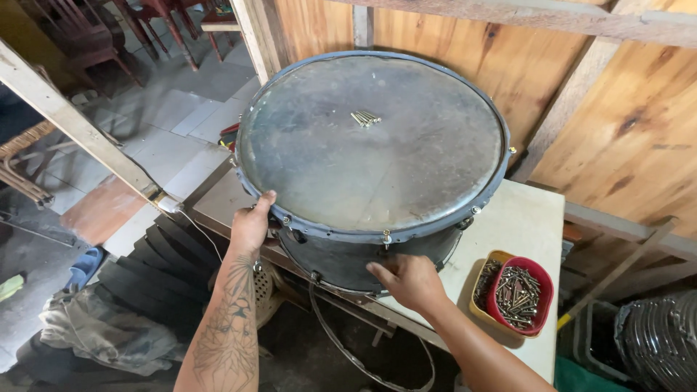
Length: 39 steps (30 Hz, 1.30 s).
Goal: Repairing a drum by inserting and tightening tension rods around the rim
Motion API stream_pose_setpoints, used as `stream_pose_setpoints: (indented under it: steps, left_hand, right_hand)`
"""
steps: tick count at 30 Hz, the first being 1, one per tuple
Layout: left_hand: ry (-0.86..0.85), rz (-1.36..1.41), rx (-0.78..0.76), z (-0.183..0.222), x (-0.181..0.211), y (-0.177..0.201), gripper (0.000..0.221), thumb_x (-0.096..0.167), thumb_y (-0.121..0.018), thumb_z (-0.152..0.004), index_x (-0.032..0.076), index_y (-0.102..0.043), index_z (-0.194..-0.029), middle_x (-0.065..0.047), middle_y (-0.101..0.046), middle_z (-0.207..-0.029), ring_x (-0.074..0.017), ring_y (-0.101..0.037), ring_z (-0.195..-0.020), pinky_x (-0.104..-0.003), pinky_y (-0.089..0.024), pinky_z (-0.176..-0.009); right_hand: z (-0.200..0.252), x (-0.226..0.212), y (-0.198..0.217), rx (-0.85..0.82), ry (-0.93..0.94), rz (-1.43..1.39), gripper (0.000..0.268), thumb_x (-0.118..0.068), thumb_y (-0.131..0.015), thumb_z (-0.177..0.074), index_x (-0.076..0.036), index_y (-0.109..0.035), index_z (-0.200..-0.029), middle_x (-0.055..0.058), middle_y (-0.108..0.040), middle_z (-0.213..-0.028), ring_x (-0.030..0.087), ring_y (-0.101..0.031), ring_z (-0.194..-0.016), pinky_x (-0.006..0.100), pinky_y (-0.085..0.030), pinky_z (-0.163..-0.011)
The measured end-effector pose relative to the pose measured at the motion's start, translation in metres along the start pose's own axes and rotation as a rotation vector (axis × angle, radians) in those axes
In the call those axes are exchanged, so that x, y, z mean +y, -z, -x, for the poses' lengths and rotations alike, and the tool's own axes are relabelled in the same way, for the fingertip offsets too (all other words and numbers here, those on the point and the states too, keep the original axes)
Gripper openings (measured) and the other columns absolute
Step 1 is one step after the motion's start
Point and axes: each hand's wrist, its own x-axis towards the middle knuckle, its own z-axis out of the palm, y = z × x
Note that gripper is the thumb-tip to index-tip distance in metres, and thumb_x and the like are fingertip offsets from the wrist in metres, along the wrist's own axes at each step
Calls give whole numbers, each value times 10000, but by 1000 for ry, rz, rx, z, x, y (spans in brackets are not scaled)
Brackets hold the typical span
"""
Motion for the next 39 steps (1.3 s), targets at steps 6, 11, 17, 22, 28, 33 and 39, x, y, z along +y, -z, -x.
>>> stream_pose_setpoints:
  steps: [6, 11, 17, 22, 28, 33, 39]
  left_hand:
    - [-7, 18, 12, 7, 5, -2, 728, 529, -743, -855, -179, -695, -1017, -335, -716, -908, -419, -744, -842, -516, -655, -562]
    - [21, 8, 19, 50, 40, -2, 720, 527, -748, -850, -169, -698, -1032, -332, -721, -932, -403, -750, -860, -524, -655, -582]
    - [13, 21, 33, 25, 22, -1, 710, 516, -758, -841, -165, -699, -1034, -321, -721, -913, -388, -753, -830, -523, -652, -569]
    - [11, 11, 33, 40, 35, -3, 695, 504, -732, -863, -173, -700, -1017, -324, -721, -901, -394, -750, -834, -518, -651, -577]
    - [-2, 23, 29, -27, -38, 0, 719, 498, -738, -876, -200, -687, -1039, -350, -703, -961, -405, -742, -841, -543, -644, -579]
    - [-8, 29, 30, 14, 10, -3, 720, 504, -731, -873, -200, -691, -1020, -339, -706, -942, -395, -748, -825, -542, -650, -589]
    - [-23, 64, 41, -20, -20, 1, 712, 488, -780, -835, -199, -681, -995, -341, -700, -901, -400, -742, -763, -531, -648, -549]
  right_hand:
    - [-9, 60, -32, 391, 64, -405, 168, -229, -799, -853, -85, -843, -926, 153, -791, -768, 234, -760, -715, 358, -571, -639]
    - [-21, 64, -35, 429, 150, -389, 124, -181, -829, -826, -83, -838, -902, 143, -775, -765, 237, -753, -717, 336, -567, -617]
    - [-30, 64, -37, 509, 244, -333, 170, -175, -854, -783, -22, -811, -843, 181, -741, -703, 321, -734, -663, 377, -552, -577]
    - [-33, 64, -46, 623, 404, -249, 125, -208, -868, -766, -98, -814, -791, 106, -732, -668, 328, -732, -666, 353, -562, -559]
    - [-27, 54, -59, 777, 512, -104, 54, -166, -813, -795, -126, -779, -784, 58, -701, -638, 294, -706, -600, 350, -566, -552]
    - [-36, 61, -67, 818, 532, -187, 72, -150, -832, -782, -130, -766, -762, 50, -689, -627, 295, -698, -595, 336, -551, -535]
    - [-29, 55, -38, 625, 614, -130, 83, -173, -801, -823, -92, -799, -842, 102, -718, -659, 353, -712, -603, 400, -556, -517]
